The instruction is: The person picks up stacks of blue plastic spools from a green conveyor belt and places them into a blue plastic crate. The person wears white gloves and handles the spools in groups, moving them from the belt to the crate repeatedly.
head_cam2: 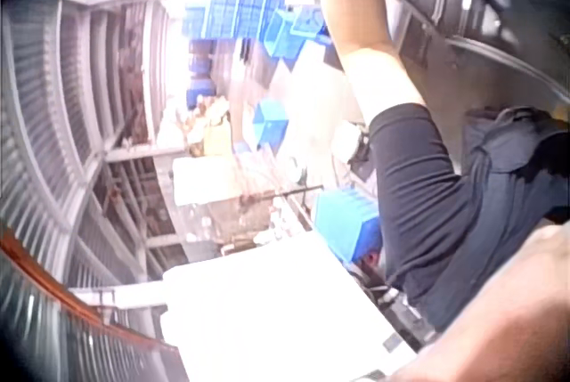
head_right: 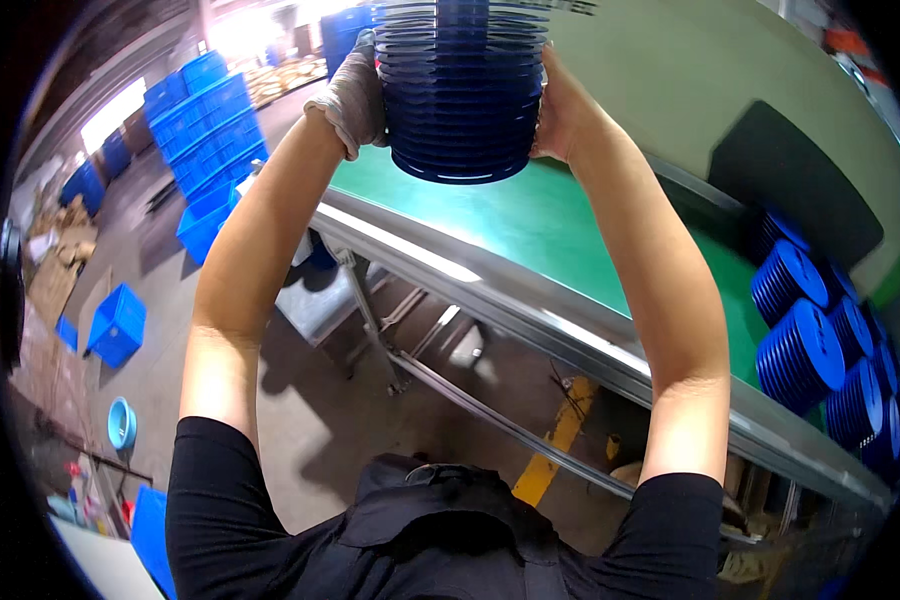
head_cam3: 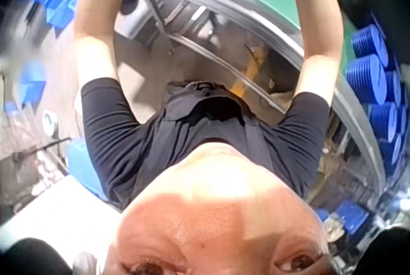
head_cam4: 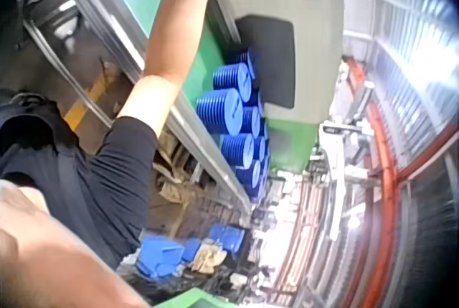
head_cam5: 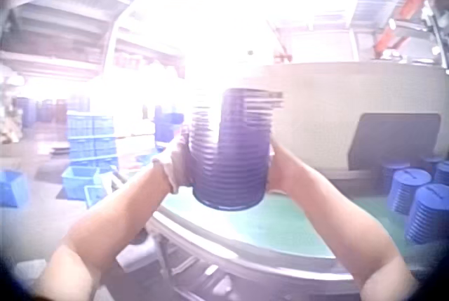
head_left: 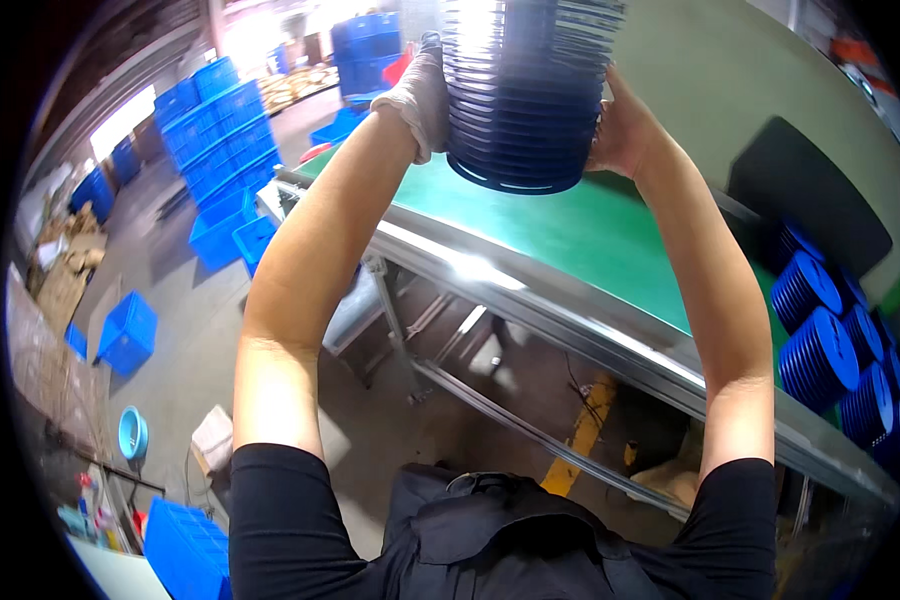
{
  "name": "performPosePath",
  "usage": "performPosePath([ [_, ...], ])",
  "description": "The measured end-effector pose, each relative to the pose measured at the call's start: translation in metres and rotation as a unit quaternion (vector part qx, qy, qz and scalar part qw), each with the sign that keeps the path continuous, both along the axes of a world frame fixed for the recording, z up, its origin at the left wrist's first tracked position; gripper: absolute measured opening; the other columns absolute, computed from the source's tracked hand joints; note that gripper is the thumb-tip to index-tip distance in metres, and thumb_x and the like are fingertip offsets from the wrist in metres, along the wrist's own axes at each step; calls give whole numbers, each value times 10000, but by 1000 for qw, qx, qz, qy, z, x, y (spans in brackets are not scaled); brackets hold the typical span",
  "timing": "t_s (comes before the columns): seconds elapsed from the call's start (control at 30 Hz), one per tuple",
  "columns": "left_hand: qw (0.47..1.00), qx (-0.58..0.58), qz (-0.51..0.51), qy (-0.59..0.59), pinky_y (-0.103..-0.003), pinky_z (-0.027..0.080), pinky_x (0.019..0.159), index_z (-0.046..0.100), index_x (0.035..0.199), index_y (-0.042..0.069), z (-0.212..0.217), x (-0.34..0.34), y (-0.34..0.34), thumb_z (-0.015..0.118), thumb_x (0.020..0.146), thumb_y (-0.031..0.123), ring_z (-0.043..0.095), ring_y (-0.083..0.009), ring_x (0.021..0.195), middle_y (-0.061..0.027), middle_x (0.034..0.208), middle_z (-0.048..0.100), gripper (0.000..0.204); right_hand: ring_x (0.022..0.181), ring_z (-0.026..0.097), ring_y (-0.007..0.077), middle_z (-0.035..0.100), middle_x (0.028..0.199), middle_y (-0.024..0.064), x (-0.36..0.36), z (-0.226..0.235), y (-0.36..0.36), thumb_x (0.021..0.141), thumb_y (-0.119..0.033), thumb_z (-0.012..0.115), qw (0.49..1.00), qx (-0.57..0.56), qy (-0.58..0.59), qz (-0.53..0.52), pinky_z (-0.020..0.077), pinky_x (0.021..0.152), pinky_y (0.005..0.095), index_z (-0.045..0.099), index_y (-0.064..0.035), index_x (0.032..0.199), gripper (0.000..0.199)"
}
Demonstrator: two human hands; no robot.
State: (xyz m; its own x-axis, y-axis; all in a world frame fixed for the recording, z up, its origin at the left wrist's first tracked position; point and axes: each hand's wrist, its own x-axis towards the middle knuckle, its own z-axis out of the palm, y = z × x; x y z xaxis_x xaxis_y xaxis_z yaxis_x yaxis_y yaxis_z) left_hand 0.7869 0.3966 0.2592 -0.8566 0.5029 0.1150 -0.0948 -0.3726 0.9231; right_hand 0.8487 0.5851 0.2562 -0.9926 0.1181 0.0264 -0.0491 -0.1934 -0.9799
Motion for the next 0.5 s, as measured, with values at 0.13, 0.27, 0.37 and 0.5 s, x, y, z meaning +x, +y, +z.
performPosePath([
  [0.13,998,29,43,19,-524,229,1029,430,1331,85,-11,-18,-94,305,794,724,352,-278,1298,-127,1367,429,844,1004,539,253,564,1159,62,-38,-6,-80,855,-716,223,995,-45,-50,80,353,916,511,549,-80,1178,784],
  [0.27,996,24,44,68,-564,154,1051,405,1357,159,-32,-18,-194,245,825,713,271,-279,1335,-101,1401,392,784,999,551,245,598,1128,68,-76,-27,-177,865,-706,156,992,-6,-57,114,358,926,502,511,-87,1236,804],
  [0.37,969,167,-181,22,-581,98,1065,355,1390,209,-67,-58,-277,228,829,724,200,-297,1362,-86,1437,339,772,950,589,221,593,1138,76,-132,-73,-228,874,-692,151,974,-1,-17,227,419,883,481,494,-94,1256,789],
  [0.5,966,249,-16,-75,-468,122,1092,245,1429,140,-139,-77,-363,257,878,643,213,-255,1355,-76,1479,247,746,917,597,129,628,1069,17,-162,-152,-328,903,-627,269,976,-104,-35,190,466,793,311,540,-97,1213,672],
])
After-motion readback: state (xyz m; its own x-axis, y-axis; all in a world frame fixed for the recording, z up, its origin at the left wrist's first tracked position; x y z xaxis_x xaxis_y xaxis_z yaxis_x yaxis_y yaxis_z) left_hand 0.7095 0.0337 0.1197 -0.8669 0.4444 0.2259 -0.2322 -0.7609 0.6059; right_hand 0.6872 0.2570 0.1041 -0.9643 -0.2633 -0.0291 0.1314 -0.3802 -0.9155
